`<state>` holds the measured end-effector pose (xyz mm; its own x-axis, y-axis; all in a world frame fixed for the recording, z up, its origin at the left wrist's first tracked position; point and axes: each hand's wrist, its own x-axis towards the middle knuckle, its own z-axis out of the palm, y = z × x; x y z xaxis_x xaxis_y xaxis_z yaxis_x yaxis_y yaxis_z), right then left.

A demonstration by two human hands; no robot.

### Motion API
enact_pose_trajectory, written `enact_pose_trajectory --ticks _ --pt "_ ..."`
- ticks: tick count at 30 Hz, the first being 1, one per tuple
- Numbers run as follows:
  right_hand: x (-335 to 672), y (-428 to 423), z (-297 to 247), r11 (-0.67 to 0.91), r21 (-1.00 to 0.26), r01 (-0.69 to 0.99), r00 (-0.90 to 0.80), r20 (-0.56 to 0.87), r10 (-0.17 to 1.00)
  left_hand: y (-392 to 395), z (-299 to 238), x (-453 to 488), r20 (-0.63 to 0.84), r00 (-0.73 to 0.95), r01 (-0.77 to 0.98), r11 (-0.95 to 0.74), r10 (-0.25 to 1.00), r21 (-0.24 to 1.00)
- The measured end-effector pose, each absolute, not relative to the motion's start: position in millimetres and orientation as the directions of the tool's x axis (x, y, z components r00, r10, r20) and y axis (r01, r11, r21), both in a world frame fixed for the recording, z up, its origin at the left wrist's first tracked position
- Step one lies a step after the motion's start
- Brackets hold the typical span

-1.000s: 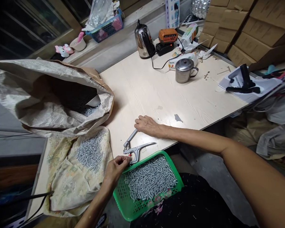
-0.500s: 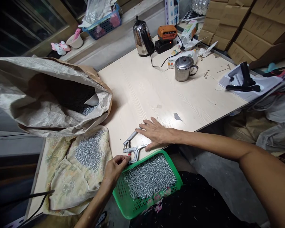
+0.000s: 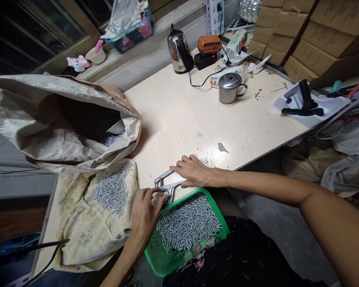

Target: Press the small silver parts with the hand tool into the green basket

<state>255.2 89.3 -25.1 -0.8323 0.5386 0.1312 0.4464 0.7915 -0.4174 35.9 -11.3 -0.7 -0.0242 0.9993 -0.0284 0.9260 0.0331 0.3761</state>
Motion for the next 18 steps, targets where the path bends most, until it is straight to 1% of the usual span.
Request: enact_pose_trajectory --ticks 1,3,4,6,9,12,15,18 --pt "254 89 -24 0.791 -0.420 0.445 -0.834 0.126 0.536 -6 -2 40 0.019 0.065 0.940 -0.067 0.998 0.334" --pt "253 90 -22 0.793 -0.422 0.440 -0.837 0.126 0.532 10 -5 45 0.028 0.255 0.927 -0.252 0.967 0.278" --pt "252 92 -21 0.793 -0.424 0.438 -0.836 0.131 0.532 20 -7 46 0.002 0.330 0.910 -0.318 0.944 0.266" --pt "249 97 -19 0.785 -0.424 0.452 -0.828 0.128 0.545 40 -10 45 -0.076 0.411 0.889 -0.381 0.909 0.253" --pt "246 109 -20 0.768 -0.384 0.512 -0.811 0.080 0.580 62 -11 45 -0.149 0.429 0.894 -0.394 0.891 0.214" --pt "244 122 -22 0.770 -0.309 0.558 -0.797 0.057 0.601 71 -9 50 -0.137 0.400 0.911 -0.376 0.906 0.169" --pt "240 132 -25 0.791 -0.281 0.544 -0.810 0.071 0.582 71 -8 58 -0.120 0.342 0.933 -0.323 0.932 0.156" --pt "234 137 -30 0.809 -0.288 0.512 -0.828 0.087 0.555 72 -8 63 -0.110 0.297 0.947 -0.278 0.949 0.162"
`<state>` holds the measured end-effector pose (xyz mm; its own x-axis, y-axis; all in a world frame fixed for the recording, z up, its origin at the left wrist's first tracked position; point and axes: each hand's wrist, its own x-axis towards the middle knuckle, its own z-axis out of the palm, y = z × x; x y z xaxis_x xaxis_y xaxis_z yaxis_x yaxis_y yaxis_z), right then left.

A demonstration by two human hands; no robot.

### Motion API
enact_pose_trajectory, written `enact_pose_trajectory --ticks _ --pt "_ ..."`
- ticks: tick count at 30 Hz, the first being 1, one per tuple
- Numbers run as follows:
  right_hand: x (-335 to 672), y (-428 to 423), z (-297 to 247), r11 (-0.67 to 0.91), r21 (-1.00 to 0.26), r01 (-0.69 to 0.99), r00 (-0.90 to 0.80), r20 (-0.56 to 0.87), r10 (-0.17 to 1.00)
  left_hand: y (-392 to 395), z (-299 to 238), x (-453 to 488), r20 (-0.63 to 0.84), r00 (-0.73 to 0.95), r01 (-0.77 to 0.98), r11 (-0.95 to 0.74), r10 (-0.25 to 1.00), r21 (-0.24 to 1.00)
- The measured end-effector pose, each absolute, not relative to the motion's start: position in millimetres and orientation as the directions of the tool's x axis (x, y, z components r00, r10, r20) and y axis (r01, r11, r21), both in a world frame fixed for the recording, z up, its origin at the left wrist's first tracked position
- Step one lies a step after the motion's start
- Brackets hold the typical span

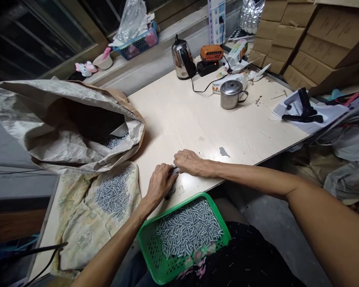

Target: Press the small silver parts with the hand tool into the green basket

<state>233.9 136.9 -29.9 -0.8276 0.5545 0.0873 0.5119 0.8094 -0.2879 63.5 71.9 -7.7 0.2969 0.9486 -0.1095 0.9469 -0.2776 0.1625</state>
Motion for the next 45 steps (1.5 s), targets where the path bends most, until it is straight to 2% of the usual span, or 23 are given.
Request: enact_pose_trajectory --ticks 5,8,11,13,18,22,24,27,29,30,33,34,35,39,42,45 --pt "228 143 -34 0.805 -0.300 0.513 -0.828 0.077 0.556 81 -11 57 -0.111 0.279 0.953 -0.260 0.954 0.155" --pt "239 146 -30 0.799 -0.352 0.487 -0.817 0.138 0.559 82 -9 39 0.004 0.278 0.935 -0.271 0.961 0.228" --pt "258 145 -26 0.777 -0.415 0.473 -0.774 0.226 0.591 73 2 19 0.121 0.148 0.933 -0.179 0.982 0.313" --pt "266 142 -25 0.759 -0.441 0.479 -0.743 0.257 0.618 62 10 10 0.060 0.034 0.946 -0.051 0.998 0.319" --pt "258 128 -36 0.774 -0.430 0.464 -0.778 0.221 0.589 44 12 12 -0.258 -0.173 0.955 0.226 0.950 0.194" --pt "238 120 -48 0.784 -0.352 0.511 -0.784 0.183 0.593 52 5 16 -0.389 -0.199 0.912 0.315 0.900 0.263" --pt "233 119 -52 0.787 -0.321 0.527 -0.777 0.193 0.599 55 8 13 -0.415 -0.178 0.933 0.287 0.892 0.218" --pt "233 122 -56 0.776 -0.327 0.539 -0.750 0.231 0.619 43 24 10 -0.327 -0.135 0.987 0.156 0.935 0.037" --pt "237 124 -57 0.759 -0.351 0.548 -0.727 0.249 0.640 23 40 14 -0.280 -0.084 0.996 0.089 0.956 0.006" --pt "239 124 -57 0.753 -0.364 0.548 -0.717 0.258 0.647 12 48 18 -0.287 -0.044 0.997 0.062 0.957 0.054" --pt "242 124 -56 0.748 -0.389 0.538 -0.709 0.271 0.651 -13 64 24 -0.365 0.181 0.948 -0.063 0.913 0.311" --pt "242 124 -56 0.747 -0.396 0.534 -0.709 0.272 0.651 -14 65 22 -0.348 0.197 0.940 -0.075 0.916 0.334" --pt "242 123 -56 0.746 -0.401 0.532 -0.707 0.274 0.652 -10 64 17 -0.304 0.168 0.949 -0.070 0.938 0.308" --pt "239 122 -57 0.750 -0.405 0.523 -0.702 0.294 0.649 36 42 -31 -0.055 -0.114 0.993 0.113 0.992 -0.018" --pt "238 121 -59 0.757 -0.398 0.519 -0.700 0.309 0.643 71 23 -65 -0.051 -0.116 0.983 0.108 0.992 -0.147" --pt "237 121 -60 0.765 -0.383 0.518 -0.704 0.317 0.635 87 11 -80 -0.110 -0.044 0.977 0.020 0.993 -0.211"
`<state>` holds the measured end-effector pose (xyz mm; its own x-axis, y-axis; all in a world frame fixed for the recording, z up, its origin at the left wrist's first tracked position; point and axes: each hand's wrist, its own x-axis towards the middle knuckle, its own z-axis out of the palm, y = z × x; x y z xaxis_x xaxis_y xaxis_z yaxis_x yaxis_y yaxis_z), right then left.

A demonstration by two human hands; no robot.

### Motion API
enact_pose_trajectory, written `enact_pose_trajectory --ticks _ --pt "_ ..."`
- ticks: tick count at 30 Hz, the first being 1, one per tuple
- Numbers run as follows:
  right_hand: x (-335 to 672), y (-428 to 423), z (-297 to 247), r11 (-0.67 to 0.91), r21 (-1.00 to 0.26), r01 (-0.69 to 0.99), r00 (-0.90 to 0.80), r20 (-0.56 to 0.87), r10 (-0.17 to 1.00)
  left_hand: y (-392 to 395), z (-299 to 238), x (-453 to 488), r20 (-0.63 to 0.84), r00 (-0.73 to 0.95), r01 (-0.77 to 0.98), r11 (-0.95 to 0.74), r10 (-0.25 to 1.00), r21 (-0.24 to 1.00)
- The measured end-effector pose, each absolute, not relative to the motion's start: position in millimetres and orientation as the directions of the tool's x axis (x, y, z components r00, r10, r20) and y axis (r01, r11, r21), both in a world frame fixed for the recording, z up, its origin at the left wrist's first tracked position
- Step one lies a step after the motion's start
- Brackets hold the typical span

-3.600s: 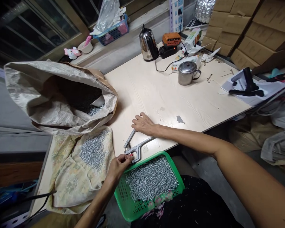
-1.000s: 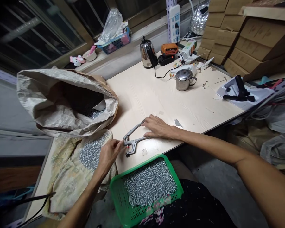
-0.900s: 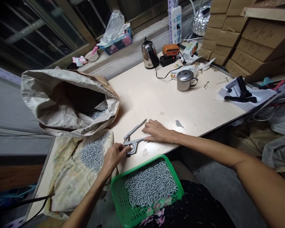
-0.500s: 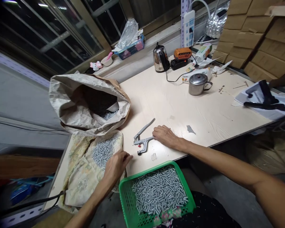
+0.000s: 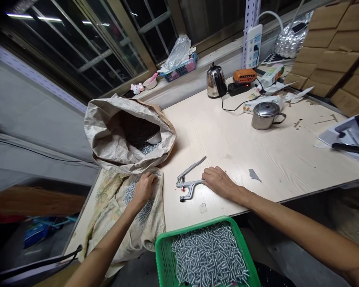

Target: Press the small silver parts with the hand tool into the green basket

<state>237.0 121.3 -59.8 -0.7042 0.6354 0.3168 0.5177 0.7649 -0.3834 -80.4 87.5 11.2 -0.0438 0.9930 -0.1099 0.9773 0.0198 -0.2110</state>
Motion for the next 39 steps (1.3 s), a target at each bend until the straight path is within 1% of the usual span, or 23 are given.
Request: enact_pose_trajectory --ticks 6,8,9,10,11,13,14,16,17,18,20,23,27,29,32,35,39 --pt "234 122 -64 0.781 -0.337 0.525 -0.708 0.337 0.621 94 9 -84 -0.205 0.095 0.956 -0.147 0.974 -0.253" --pt "231 123 -66 0.794 -0.310 0.523 -0.710 0.357 0.607 96 11 -84 -0.198 0.110 0.961 -0.154 0.974 -0.228" --pt "230 123 -67 0.805 -0.283 0.521 -0.714 0.374 0.593 96 13 -83 -0.166 0.114 0.971 -0.145 0.979 -0.189" --pt "230 123 -68 0.819 -0.248 0.517 -0.717 0.397 0.573 94 14 -81 -0.111 0.117 0.984 -0.130 0.987 -0.123" --pt "229 122 -68 0.834 -0.204 0.512 -0.721 0.427 0.547 91 16 -77 -0.040 0.110 0.993 -0.111 0.993 -0.029" --pt "230 120 -66 0.860 -0.108 0.499 -0.726 0.490 0.482 80 18 -63 0.083 0.046 0.972 -0.064 0.995 0.227" --pt "230 118 -64 0.867 -0.064 0.494 -0.725 0.520 0.452 73 18 -54 0.104 -0.010 0.929 -0.029 0.995 0.368" --pt "232 114 -58 0.870 0.006 0.492 -0.720 0.566 0.403 55 15 -34 0.036 -0.116 0.789 0.070 0.993 0.611" --pt "232 112 -55 0.869 0.033 0.493 -0.717 0.581 0.385 46 12 -24 -0.017 -0.148 0.706 0.117 0.989 0.699" --pt "233 111 -51 0.866 0.056 0.496 -0.714 0.594 0.371 38 8 -16 -0.057 -0.169 0.630 0.152 0.984 0.761" --pt "233 108 -47 0.861 0.087 0.501 -0.709 0.612 0.351 25 -1 -3 -0.088 -0.201 0.525 0.183 0.976 0.831" --pt "232 107 -44 0.861 0.104 0.498 -0.702 0.631 0.330 17 -16 4 -0.077 -0.252 0.465 0.191 0.965 0.865" --pt "232 106 -45 0.865 0.103 0.491 -0.696 0.643 0.318 17 -30 0 -0.098 -0.269 0.467 0.218 0.958 0.857" --pt "233 106 -44 0.866 0.087 0.493 -0.704 0.625 0.338 19 -32 -2 -0.113 -0.261 0.481 0.231 0.959 0.846" --pt "234 105 -43 0.866 0.036 0.498 -0.738 0.541 0.402 23 -29 -2 -0.152 -0.258 0.493 0.266 0.954 0.828" --pt "234 106 -44 0.865 -0.025 0.502 -0.766 0.452 0.457 31 -21 -3 -0.270 -0.220 0.492 0.346 0.937 0.799" --pt "231 109 -52 0.865 -0.089 0.493 -0.769 0.421 0.481 41 -11 -7 -0.483 -0.129 0.471 0.482 0.866 0.739"
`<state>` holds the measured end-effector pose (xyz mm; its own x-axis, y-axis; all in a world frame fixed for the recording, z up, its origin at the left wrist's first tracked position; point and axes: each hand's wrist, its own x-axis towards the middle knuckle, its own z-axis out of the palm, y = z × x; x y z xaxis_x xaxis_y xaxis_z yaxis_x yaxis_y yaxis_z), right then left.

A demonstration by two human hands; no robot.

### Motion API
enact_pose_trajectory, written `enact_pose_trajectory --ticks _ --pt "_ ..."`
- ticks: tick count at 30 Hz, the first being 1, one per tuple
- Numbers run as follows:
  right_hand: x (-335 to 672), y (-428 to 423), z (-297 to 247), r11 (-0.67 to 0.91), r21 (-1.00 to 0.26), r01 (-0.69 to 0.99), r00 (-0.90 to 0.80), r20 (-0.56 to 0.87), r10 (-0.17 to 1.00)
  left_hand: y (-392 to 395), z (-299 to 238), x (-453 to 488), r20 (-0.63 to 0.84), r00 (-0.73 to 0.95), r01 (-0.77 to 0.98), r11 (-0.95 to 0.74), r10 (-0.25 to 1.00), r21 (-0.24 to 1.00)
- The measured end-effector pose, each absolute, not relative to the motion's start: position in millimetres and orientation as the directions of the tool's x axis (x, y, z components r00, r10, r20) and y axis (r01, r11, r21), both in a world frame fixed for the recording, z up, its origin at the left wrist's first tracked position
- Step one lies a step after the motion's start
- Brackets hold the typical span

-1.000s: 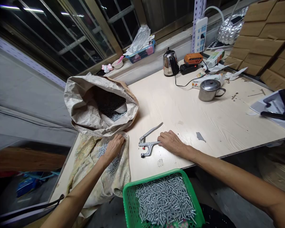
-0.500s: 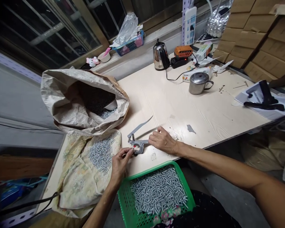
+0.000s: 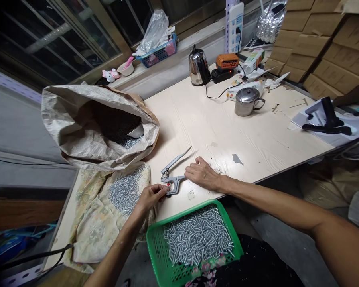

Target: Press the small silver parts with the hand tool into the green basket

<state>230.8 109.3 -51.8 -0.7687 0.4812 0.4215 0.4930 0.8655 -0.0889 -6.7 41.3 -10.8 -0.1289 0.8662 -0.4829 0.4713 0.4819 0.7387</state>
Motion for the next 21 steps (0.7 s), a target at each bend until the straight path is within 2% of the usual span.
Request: enact_pose_trajectory --ticks 4,7,14,17,21 --pt "228 109 -58 0.869 -0.126 0.478 -0.787 0.378 0.488 41 -2 -4 -0.705 -0.072 0.374 0.674 0.706 0.637" --pt "231 105 -55 0.868 -0.155 0.471 -0.805 0.327 0.495 37 4 2 -0.781 -0.079 0.344 0.752 0.620 0.562" --pt "234 112 -39 0.848 -0.281 0.449 -0.832 0.214 0.511 22 9 15 -0.821 -0.148 0.336 0.809 0.551 0.482" --pt "220 127 -36 0.810 -0.240 0.535 -0.789 0.203 0.580 16 5 15 -0.803 -0.169 0.309 0.805 0.571 0.507" --pt "209 140 -34 0.798 -0.192 0.571 -0.789 0.142 0.598 11 -1 11 -0.783 -0.167 0.290 0.789 0.599 0.542"
